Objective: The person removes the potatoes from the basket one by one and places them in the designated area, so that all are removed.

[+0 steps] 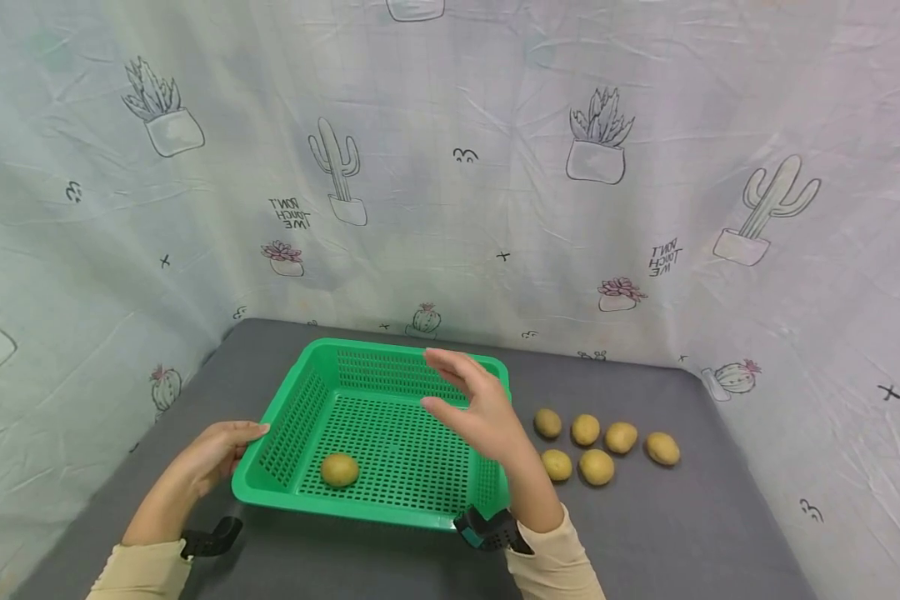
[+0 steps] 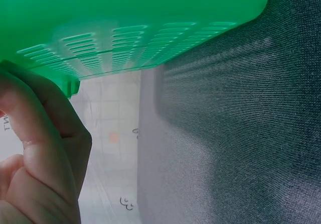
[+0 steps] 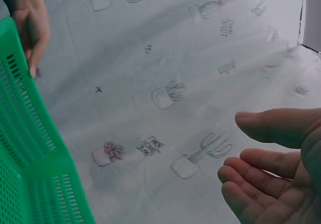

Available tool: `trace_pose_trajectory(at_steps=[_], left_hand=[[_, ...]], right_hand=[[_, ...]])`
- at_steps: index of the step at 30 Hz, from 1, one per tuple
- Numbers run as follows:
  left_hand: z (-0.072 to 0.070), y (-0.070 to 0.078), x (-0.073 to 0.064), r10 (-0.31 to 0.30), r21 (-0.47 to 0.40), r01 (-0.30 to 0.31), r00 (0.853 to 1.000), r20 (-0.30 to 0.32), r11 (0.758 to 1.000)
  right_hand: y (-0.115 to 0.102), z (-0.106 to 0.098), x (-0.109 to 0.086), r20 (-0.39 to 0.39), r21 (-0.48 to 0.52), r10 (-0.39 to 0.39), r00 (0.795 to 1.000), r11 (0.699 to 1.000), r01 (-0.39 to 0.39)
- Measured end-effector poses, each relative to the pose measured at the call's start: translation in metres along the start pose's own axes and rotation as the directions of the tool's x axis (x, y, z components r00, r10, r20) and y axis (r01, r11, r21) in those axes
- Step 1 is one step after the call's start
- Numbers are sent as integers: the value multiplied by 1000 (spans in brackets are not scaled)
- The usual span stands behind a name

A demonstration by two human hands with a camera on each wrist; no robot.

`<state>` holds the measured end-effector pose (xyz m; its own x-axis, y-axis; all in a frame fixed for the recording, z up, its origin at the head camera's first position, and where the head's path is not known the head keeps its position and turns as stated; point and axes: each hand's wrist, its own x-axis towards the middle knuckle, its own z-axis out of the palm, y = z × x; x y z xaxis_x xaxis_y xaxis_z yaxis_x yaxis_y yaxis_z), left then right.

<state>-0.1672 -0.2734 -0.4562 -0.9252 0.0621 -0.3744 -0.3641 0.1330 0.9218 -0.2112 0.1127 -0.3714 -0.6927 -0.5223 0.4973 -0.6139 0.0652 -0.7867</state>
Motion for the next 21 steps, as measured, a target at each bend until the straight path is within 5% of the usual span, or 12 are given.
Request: trace_pose_trajectory(at_steps=[12,21], left_hand=[[1,1,0,9,-20,-9,1000,21,1000],[2,1,1,-8,-15,8,1000,-12,1000]], right_hand=[[33,15,37,198,197,81,977,973,-121],[52,37,68,406,78,146,902,978,-193]])
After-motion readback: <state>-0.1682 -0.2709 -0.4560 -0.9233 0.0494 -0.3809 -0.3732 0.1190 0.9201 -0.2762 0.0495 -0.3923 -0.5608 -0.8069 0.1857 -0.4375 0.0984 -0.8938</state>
